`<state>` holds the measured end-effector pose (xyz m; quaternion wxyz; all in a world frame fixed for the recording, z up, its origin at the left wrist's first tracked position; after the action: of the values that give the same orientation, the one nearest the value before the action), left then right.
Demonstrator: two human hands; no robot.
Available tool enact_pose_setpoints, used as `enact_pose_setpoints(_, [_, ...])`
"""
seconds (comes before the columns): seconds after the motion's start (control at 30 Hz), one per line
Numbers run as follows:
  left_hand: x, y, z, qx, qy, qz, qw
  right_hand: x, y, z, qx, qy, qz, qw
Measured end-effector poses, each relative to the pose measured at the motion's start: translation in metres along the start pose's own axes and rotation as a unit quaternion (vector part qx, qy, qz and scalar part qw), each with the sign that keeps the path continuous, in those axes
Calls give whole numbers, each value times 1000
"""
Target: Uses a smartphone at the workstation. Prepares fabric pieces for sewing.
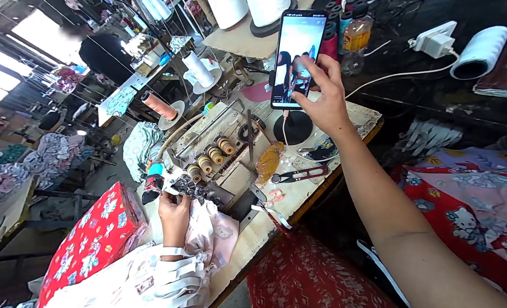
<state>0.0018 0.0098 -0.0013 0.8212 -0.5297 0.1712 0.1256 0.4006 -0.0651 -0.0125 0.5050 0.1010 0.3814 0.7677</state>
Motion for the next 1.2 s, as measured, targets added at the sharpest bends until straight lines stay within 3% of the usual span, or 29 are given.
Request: enact_pose_setpoints(1.2, [0, 0, 0, 0, -3, 22, 1000, 2, -3, 4, 35, -16, 35, 999])
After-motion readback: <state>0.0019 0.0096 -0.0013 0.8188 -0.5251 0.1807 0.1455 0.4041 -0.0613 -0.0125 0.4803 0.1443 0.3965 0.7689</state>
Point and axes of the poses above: each hand's wrist, its own z-axis towards the middle knuckle, its own x-axis out of the palm, y = z × x, the point moved 1 cm from there along z, towards the middle knuckle, and after that the axes turned 8 degrees about -z, right-handed, at the moved point
